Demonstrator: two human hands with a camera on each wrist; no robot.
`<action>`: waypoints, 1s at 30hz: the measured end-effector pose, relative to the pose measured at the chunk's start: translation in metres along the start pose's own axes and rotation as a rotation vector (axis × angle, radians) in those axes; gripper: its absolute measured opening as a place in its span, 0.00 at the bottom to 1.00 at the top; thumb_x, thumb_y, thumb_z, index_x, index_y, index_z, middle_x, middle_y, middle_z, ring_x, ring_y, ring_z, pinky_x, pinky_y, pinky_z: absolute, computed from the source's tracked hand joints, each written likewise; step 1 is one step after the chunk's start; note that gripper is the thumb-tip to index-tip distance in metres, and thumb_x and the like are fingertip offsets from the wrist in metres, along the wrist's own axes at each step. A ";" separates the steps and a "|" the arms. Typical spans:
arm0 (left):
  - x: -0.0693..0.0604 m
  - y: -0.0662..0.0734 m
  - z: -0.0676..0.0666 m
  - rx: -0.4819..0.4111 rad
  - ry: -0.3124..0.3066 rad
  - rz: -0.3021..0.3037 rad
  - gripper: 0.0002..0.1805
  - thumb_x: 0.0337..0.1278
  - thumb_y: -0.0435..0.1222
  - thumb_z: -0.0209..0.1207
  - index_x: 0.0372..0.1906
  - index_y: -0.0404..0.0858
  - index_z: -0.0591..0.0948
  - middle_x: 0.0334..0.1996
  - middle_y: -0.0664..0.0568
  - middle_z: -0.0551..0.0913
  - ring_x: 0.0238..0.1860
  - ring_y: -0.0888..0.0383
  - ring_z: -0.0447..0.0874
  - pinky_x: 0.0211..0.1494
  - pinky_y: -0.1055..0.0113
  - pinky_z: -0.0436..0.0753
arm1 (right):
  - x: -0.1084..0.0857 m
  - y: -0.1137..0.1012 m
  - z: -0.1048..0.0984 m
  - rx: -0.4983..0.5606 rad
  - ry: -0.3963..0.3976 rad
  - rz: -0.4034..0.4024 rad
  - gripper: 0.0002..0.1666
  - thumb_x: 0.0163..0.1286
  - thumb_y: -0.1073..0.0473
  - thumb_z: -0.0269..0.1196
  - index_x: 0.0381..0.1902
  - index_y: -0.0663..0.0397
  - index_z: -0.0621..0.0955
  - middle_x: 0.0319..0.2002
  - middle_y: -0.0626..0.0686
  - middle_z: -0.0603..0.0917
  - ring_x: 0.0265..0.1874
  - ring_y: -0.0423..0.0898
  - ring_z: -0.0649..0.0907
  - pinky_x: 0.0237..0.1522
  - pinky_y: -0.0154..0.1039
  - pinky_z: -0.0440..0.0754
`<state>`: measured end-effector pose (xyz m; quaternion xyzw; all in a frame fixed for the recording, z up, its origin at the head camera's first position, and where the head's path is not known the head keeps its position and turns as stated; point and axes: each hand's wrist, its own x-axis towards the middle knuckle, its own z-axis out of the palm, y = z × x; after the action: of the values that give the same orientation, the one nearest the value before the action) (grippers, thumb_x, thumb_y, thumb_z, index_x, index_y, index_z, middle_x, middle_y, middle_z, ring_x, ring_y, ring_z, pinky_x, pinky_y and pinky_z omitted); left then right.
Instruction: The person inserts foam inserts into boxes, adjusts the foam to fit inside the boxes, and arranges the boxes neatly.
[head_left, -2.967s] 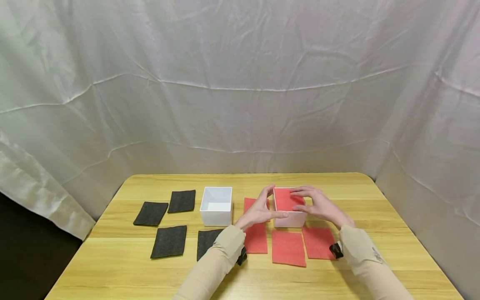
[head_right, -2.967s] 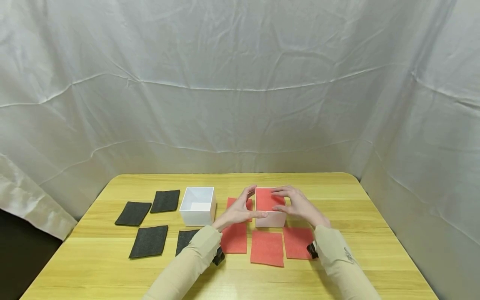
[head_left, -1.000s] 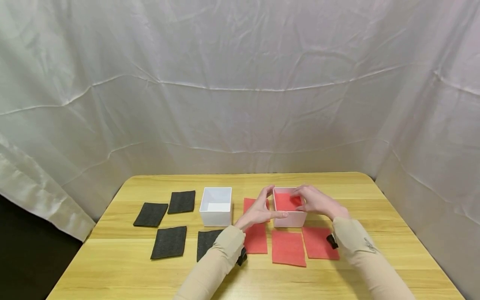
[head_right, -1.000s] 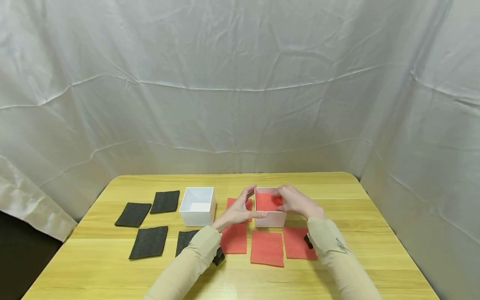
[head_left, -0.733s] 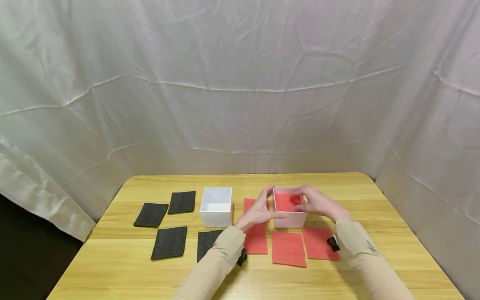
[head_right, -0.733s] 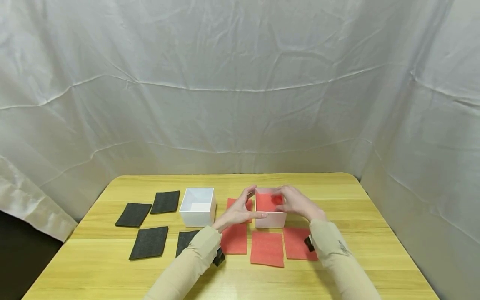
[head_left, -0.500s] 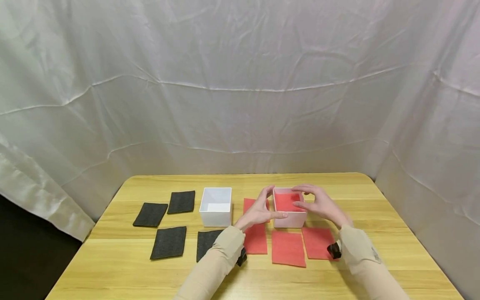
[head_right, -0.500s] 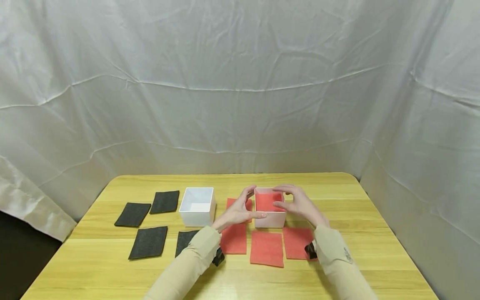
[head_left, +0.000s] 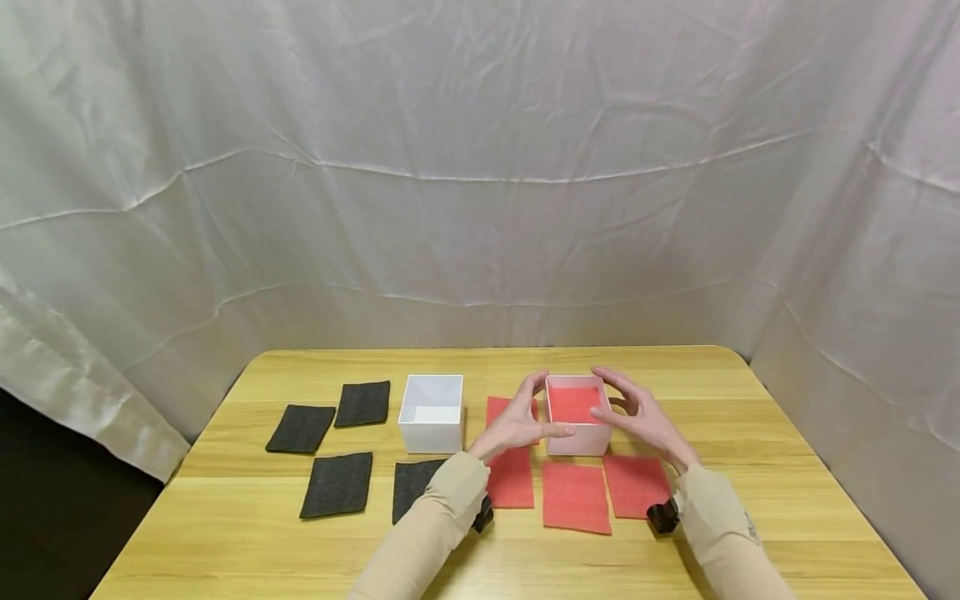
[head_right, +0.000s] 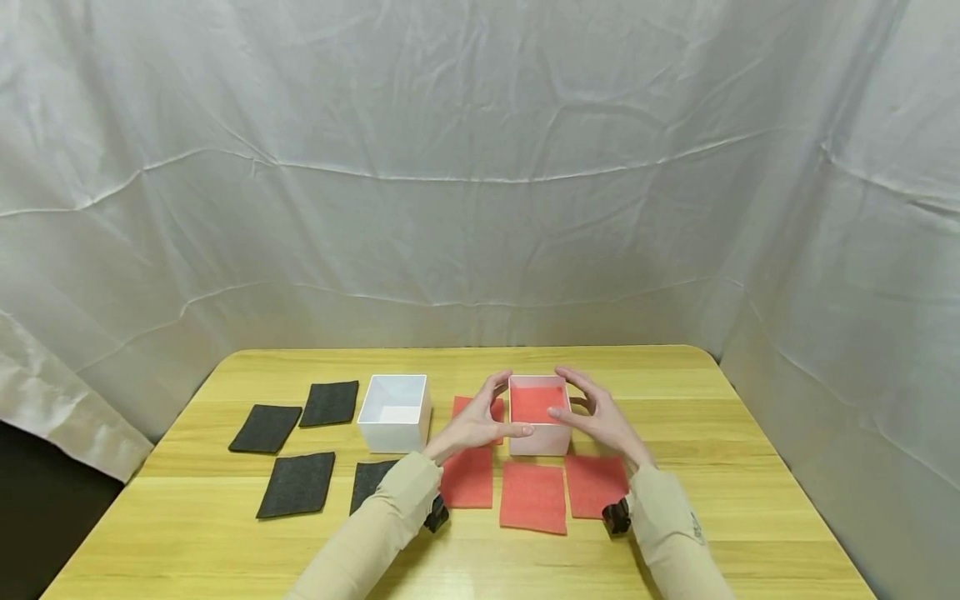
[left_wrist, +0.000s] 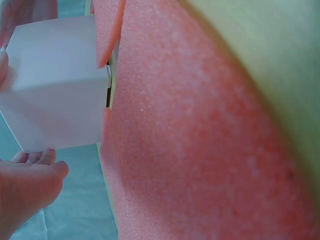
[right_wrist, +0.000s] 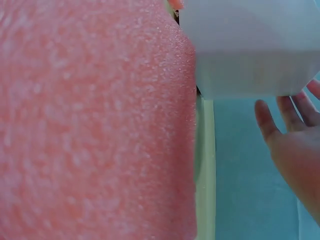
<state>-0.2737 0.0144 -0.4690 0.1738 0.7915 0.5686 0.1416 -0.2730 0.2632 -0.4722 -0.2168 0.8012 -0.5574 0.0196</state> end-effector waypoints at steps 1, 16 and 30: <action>0.000 0.000 0.000 -0.002 0.001 0.000 0.56 0.51 0.44 0.74 0.80 0.44 0.51 0.79 0.46 0.57 0.80 0.47 0.54 0.80 0.45 0.59 | 0.000 0.001 0.000 0.013 -0.017 0.010 0.42 0.70 0.63 0.64 0.77 0.58 0.61 0.78 0.66 0.58 0.74 0.63 0.64 0.66 0.32 0.73; -0.001 0.001 0.000 -0.031 0.003 -0.006 0.57 0.51 0.44 0.74 0.80 0.45 0.51 0.79 0.46 0.57 0.80 0.46 0.55 0.79 0.44 0.60 | -0.004 0.008 -0.002 0.095 -0.095 0.082 0.53 0.68 0.62 0.67 0.81 0.55 0.50 0.81 0.63 0.53 0.77 0.65 0.59 0.69 0.36 0.73; 0.001 -0.001 0.001 -0.029 0.000 0.004 0.56 0.51 0.42 0.74 0.80 0.43 0.51 0.78 0.45 0.59 0.79 0.47 0.56 0.80 0.44 0.60 | -0.019 0.007 -0.015 -0.004 -0.150 0.046 0.54 0.66 0.63 0.68 0.80 0.61 0.50 0.77 0.70 0.56 0.74 0.71 0.61 0.64 0.28 0.74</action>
<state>-0.2741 0.0149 -0.4703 0.1734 0.7828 0.5803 0.1428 -0.2624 0.2851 -0.4768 -0.2394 0.8035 -0.5373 0.0920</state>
